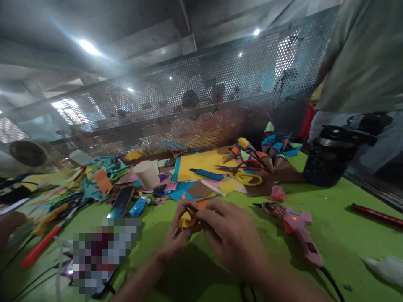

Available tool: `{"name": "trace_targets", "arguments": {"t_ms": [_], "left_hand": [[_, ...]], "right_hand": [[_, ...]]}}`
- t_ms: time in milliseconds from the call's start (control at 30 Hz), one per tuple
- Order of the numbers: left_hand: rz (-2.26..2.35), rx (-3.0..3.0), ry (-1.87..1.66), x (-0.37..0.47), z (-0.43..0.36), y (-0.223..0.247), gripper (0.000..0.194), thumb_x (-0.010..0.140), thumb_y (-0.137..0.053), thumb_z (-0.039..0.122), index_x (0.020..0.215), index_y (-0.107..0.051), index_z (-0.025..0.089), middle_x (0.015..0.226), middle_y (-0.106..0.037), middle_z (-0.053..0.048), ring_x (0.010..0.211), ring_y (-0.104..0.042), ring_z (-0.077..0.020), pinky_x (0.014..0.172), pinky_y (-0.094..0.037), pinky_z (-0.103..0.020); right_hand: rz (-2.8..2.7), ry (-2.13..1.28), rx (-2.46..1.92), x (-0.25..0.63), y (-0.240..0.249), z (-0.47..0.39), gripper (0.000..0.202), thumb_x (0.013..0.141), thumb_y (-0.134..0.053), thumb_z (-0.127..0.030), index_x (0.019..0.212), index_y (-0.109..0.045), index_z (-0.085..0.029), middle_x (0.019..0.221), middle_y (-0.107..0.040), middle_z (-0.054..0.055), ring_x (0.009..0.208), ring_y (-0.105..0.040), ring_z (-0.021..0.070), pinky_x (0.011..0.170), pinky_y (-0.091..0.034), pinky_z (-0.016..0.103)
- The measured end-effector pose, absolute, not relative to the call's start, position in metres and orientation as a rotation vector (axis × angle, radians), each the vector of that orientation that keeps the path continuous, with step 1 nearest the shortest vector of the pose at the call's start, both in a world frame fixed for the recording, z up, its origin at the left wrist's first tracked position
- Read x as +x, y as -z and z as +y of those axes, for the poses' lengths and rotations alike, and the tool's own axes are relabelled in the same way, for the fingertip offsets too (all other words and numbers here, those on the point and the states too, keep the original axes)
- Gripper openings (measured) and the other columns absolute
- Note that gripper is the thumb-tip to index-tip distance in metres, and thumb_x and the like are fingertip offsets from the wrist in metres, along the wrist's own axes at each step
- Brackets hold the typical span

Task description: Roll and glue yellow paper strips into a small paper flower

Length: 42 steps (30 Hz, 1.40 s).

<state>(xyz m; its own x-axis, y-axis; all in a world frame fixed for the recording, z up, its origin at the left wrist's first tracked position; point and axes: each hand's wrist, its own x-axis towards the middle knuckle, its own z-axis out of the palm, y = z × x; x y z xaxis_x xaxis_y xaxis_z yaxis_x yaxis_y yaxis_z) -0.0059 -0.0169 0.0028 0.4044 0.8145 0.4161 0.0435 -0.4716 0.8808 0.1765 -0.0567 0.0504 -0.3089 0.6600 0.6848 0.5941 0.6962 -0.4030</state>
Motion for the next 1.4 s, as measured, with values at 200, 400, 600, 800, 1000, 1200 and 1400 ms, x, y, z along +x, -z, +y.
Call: {"name": "trace_targets", "arguments": {"t_ms": [200, 400, 600, 800, 1000, 1200, 1400], "left_hand": [[0.786, 1.935, -1.2, -0.005, -0.016, -0.009, 0.045, 0.089, -0.047, 0.064, 0.105, -0.046, 0.022, 0.095, -0.046, -0.004, 0.087, -0.048, -0.0198, 0.077, -0.045, -0.032], [0.765, 1.937, -1.26, -0.006, -0.011, -0.005, 0.031, 0.091, -0.053, 0.049, 0.105, -0.046, 0.023, 0.097, -0.048, -0.004, 0.09, -0.05, -0.0198, 0.079, -0.046, -0.033], [0.754, 1.938, -1.211, -0.009, -0.01, -0.003, 0.028, 0.09, -0.055, 0.039, 0.111, -0.046, 0.024, 0.101, -0.05, -0.003, 0.093, -0.052, -0.0201, 0.082, -0.048, -0.033], [0.853, 1.935, -1.209, -0.014, -0.009, 0.0, 0.024, 0.091, -0.054, 0.035, 0.113, -0.05, 0.025, 0.106, -0.053, -0.005, 0.099, -0.053, -0.0222, 0.089, -0.046, -0.036], [0.803, 1.925, -1.178, -0.006, -0.013, 0.0, 0.028, 0.087, -0.057, 0.033, 0.112, -0.049, 0.023, 0.106, -0.054, -0.005, 0.102, -0.056, -0.0237, 0.091, -0.047, -0.037], [0.725, 1.927, -1.107, -0.002, -0.01, 0.003, 0.029, 0.089, -0.055, 0.036, 0.113, -0.045, 0.023, 0.106, -0.056, -0.005, 0.098, -0.058, -0.0217, 0.087, -0.049, -0.036], [0.758, 1.912, -1.144, -0.002, -0.01, 0.001, 0.025, 0.088, -0.055, 0.035, 0.108, -0.047, 0.023, 0.105, -0.056, -0.004, 0.099, -0.056, -0.0222, 0.09, -0.045, -0.036]], "right_hand": [[-2.069, 0.076, -0.949, 0.177, -0.053, -0.056, 0.037, 0.086, -0.05, -0.008, 0.115, -0.065, -0.024, 0.106, -0.07, 0.008, 0.09, -0.067, 0.0202, 0.073, -0.054, 0.032], [-2.107, 0.186, -0.952, 0.176, -0.052, -0.056, 0.024, 0.085, -0.047, -0.009, 0.096, -0.066, -0.018, 0.102, -0.07, 0.012, 0.087, -0.067, 0.0235, 0.067, -0.051, 0.034], [-2.107, -0.048, -0.989, 0.176, -0.054, -0.058, 0.031, 0.083, -0.05, -0.008, 0.107, -0.065, -0.022, 0.11, -0.068, 0.009, 0.096, -0.065, 0.0222, 0.076, -0.051, 0.033], [-2.051, -0.189, -1.018, 0.185, -0.07, -0.066, 0.037, 0.086, -0.052, -0.008, 0.118, -0.063, -0.023, 0.114, -0.065, 0.007, 0.102, -0.062, 0.0183, 0.087, -0.05, 0.032], [-2.234, -0.04, -1.235, 0.176, -0.063, -0.076, 0.043, 0.081, -0.06, -0.011, 0.12, -0.064, -0.028, 0.136, -0.056, 0.006, 0.12, -0.053, 0.0253, 0.098, -0.043, 0.043], [-2.203, -0.098, -1.316, 0.166, -0.052, -0.078, 0.041, 0.08, -0.062, -0.013, 0.118, -0.066, -0.026, 0.147, -0.049, 0.006, 0.127, -0.048, 0.0282, 0.103, -0.041, 0.047], [-1.761, -0.342, -1.268, 0.201, -0.061, -0.113, 0.032, 0.089, -0.06, -0.023, 0.121, -0.064, -0.027, 0.126, -0.064, 0.008, 0.119, -0.057, 0.0261, 0.104, -0.044, 0.045]]}}
